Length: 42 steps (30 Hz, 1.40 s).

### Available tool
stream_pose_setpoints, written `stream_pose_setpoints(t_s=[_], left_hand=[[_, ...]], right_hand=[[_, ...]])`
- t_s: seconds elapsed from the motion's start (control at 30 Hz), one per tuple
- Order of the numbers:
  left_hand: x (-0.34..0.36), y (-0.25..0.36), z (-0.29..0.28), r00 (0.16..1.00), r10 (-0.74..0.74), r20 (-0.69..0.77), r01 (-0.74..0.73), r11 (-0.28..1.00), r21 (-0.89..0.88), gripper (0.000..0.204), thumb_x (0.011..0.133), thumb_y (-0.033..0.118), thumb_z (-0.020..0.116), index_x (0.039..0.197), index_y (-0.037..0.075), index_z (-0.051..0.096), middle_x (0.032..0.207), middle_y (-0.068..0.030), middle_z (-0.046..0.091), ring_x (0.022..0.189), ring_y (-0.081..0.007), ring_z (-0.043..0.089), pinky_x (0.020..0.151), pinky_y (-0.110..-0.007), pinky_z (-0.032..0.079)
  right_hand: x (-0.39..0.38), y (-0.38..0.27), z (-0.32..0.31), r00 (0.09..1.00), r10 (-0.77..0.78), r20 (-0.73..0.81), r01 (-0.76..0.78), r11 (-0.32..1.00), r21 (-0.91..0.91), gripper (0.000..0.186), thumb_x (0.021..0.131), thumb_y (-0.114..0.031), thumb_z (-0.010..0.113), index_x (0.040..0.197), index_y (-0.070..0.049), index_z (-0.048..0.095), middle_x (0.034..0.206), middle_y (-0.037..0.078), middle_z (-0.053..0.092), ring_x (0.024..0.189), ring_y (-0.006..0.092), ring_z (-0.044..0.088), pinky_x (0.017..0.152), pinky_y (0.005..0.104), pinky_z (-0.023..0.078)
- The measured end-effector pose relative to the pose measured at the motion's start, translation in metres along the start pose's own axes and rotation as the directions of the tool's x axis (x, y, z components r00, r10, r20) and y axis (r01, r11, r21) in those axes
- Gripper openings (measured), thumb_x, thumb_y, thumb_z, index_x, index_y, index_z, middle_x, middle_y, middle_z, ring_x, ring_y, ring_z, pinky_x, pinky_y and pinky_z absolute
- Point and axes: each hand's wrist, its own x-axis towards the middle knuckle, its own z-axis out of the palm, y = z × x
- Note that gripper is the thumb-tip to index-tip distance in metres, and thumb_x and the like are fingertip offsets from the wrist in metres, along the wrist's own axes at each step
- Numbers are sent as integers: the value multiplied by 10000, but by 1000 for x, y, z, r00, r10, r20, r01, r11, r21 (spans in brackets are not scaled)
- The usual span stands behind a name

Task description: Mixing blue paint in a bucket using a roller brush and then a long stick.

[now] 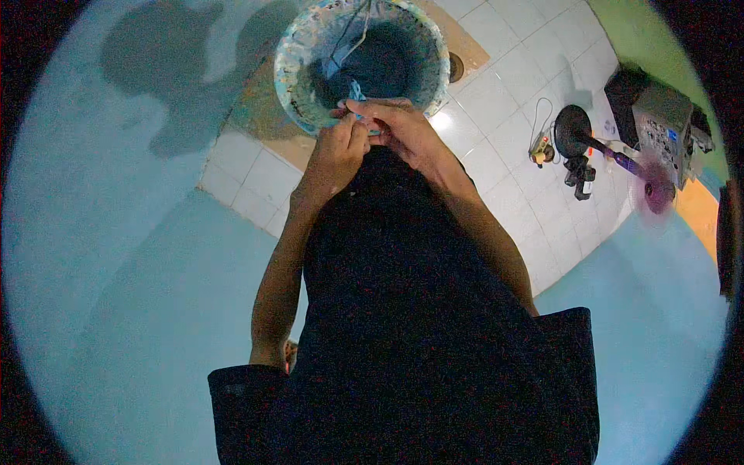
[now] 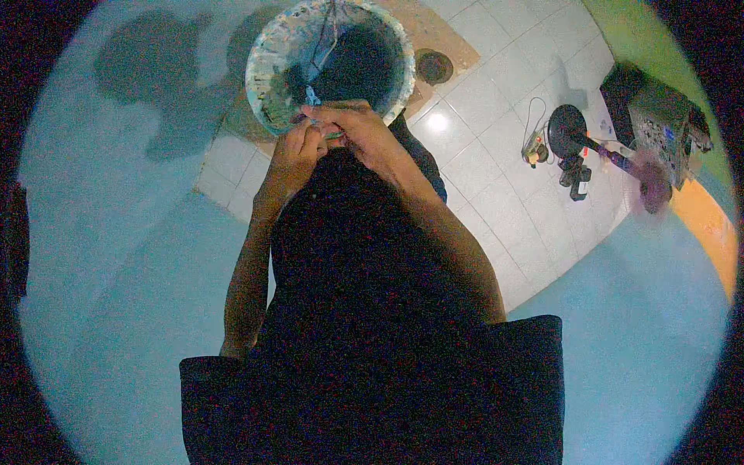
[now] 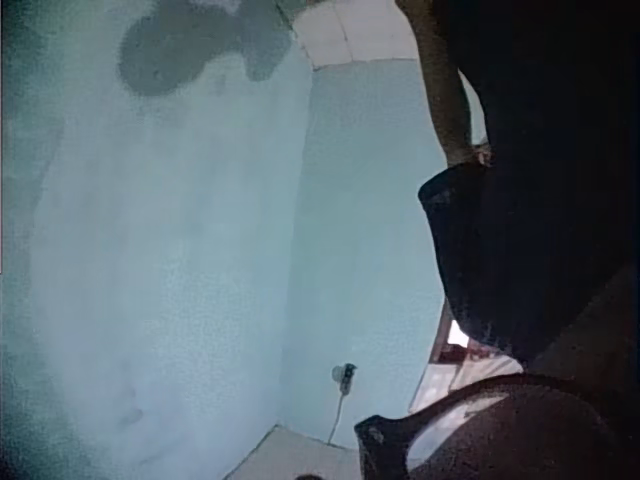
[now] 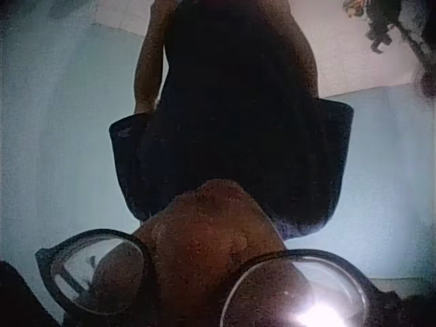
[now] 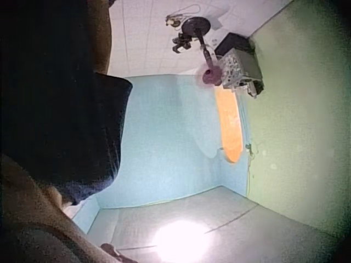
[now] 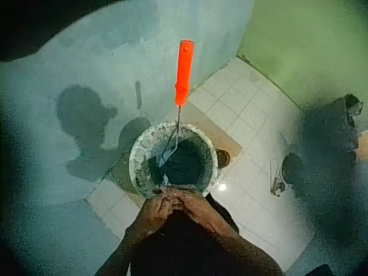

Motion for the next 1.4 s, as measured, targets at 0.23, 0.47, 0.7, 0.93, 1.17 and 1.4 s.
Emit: stream_pose_setpoints(t_s=[0.23,0.47,0.7,0.93,1.17,1.4], left_hand=[[11,22,-10,918,-363,160,397,820,-412,176,906,123,530,996,-27,552,973,-208,579,812,-380,589,671,-442,472],[15,0,6,987,-90,-134,42,945,-324,218,938,166,446,979,-32,526,829,-265,599,810,-442,594,652,-474,459],[22,5,19,987,-134,-93,116,977,-180,174,913,132,471,883,-31,523,783,-257,596,756,-443,588,614,-484,466],[15,9,33,961,-276,-27,263,939,-222,241,958,187,411,934,-5,555,774,-228,605,750,-424,597,630,-471,458],[16,16,35,963,-269,-30,254,935,-249,311,963,243,422,898,-11,589,832,-206,649,782,-394,630,664,-450,502],[16,13,43,967,-182,-176,116,936,-333,189,926,143,490,832,-8,556,708,-201,629,683,-390,620,577,-465,493]], right_hand=[[-10,-4,0,997,-4,-81,3,1000,-5,261,830,-252,686,901,-2,681,801,56,643,691,134,605,616,285,544],[-4,-1,-7,999,-22,-31,20,997,-73,296,850,-295,663,858,1,664,807,47,629,742,124,606,668,291,546],[12,20,-10,920,-310,-238,249,935,-254,259,806,-190,670,657,20,647,579,11,575,508,66,480,461,244,395],[17,22,-25,887,-359,-291,133,801,-583,260,750,-186,698,634,40,644,544,56,595,492,87,501,461,307,402],[12,16,-36,873,-410,-262,76,647,-759,262,741,-185,688,617,36,622,538,104,596,474,141,532,484,329,422],[3,6,-28,838,-505,-205,135,556,-820,340,793,-269,676,616,20,644,519,56,575,490,102,487,472,310,389]])
